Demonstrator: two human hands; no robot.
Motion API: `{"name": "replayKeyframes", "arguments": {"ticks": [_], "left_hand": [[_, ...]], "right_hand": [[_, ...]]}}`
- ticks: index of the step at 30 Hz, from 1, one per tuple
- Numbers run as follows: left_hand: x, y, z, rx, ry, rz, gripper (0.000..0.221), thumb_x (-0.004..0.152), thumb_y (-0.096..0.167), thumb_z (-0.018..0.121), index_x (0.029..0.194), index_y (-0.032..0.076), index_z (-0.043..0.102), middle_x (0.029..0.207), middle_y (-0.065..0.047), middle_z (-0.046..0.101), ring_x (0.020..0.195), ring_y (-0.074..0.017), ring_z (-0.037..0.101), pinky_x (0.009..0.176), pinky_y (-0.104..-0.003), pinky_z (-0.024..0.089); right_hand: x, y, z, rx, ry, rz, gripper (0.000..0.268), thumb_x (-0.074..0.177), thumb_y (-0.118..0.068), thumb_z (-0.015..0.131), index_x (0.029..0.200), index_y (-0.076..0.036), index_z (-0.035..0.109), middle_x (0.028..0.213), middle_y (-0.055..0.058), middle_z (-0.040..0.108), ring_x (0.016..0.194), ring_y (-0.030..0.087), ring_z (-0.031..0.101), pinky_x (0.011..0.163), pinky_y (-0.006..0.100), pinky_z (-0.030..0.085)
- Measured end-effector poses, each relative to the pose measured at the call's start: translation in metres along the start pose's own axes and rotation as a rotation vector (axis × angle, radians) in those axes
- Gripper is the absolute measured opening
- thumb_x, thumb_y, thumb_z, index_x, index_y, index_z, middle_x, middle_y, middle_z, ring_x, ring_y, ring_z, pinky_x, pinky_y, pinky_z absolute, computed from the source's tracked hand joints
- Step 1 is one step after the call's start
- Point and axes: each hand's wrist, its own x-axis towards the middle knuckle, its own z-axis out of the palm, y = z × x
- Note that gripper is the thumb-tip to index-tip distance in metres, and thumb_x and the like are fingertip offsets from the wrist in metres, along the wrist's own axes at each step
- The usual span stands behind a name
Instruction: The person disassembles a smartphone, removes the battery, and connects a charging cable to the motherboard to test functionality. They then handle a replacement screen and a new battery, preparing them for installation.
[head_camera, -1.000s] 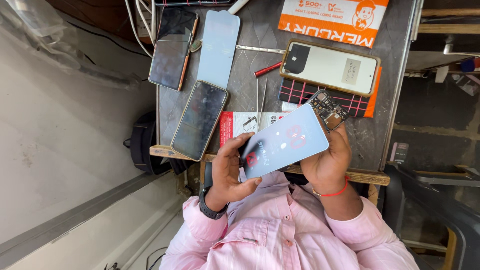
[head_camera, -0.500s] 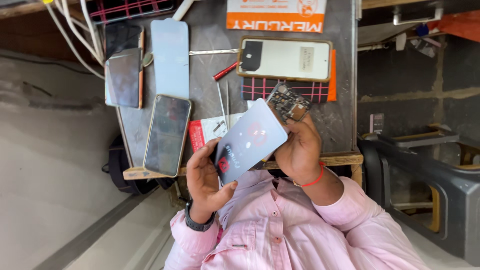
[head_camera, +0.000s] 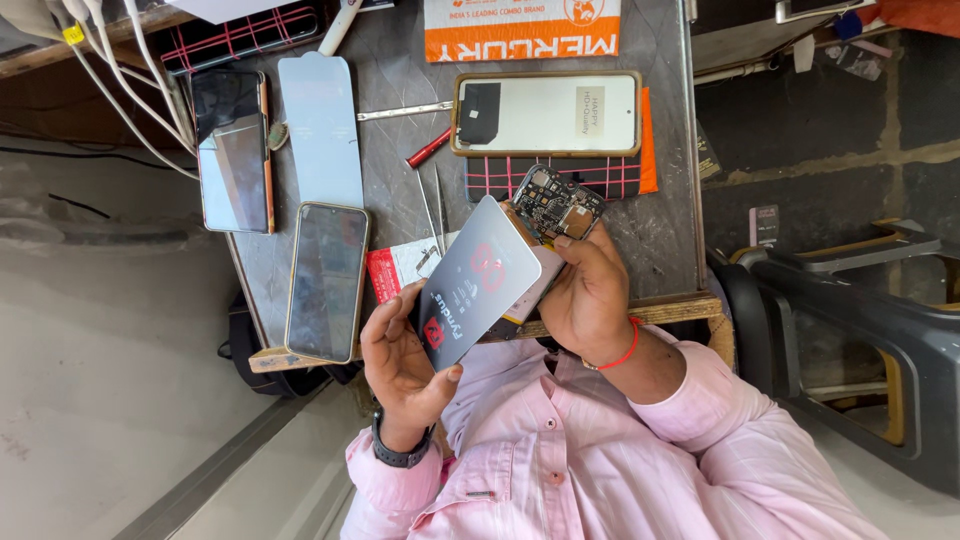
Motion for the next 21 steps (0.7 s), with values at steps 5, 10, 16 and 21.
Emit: {"name": "replayKeyframes", "arguments": {"ticks": [5,10,16,21], "left_hand": [[0.0005,0.0015,0.0009,-0.009,0.017,-0.011,0.083,0.090,0.022,0.085,0.155,0.004,0.036,0.154,-0.024,0.050,0.149,-0.0330,0.049,0.129,-0.048,0.037],[0.0008,0.0017,0.0012,-0.009,0.028,-0.014,0.084,0.090,0.026,0.085,0.155,0.003,0.036,0.154,-0.024,0.051,0.149,-0.0331,0.049,0.129,-0.048,0.037],[0.0002,0.0010,0.0007,-0.024,0.023,-0.007,0.084,0.091,0.026,0.085,0.155,0.003,0.036,0.153,-0.024,0.051,0.148,-0.0333,0.050,0.129,-0.048,0.037],[0.0003,-0.0007,0.0006,-0.022,0.032,0.011,0.085,0.092,0.027,0.085,0.156,0.004,0.034,0.154,-0.024,0.051,0.148,-0.0332,0.050,0.124,-0.046,0.038]], "right_hand": [[-0.0001,0.0016,-0.0032,0.014,0.018,0.004,0.044,0.097,0.000,0.044,0.141,0.000,0.051,0.140,0.015,0.061,0.133,0.029,0.057,0.118,0.047,0.043],[0.0002,0.0020,-0.0035,0.023,0.000,0.004,0.044,0.097,-0.001,0.044,0.141,0.000,0.051,0.140,0.016,0.061,0.133,0.029,0.057,0.118,0.047,0.043],[-0.0002,0.0024,-0.0050,0.021,0.019,0.015,0.044,0.097,-0.001,0.045,0.140,-0.001,0.051,0.139,0.015,0.062,0.131,0.029,0.058,0.117,0.047,0.044],[0.0005,0.0048,-0.0100,0.029,-0.004,-0.002,0.044,0.098,0.000,0.047,0.142,0.000,0.051,0.137,0.016,0.063,0.130,0.029,0.059,0.118,0.048,0.044]]}}
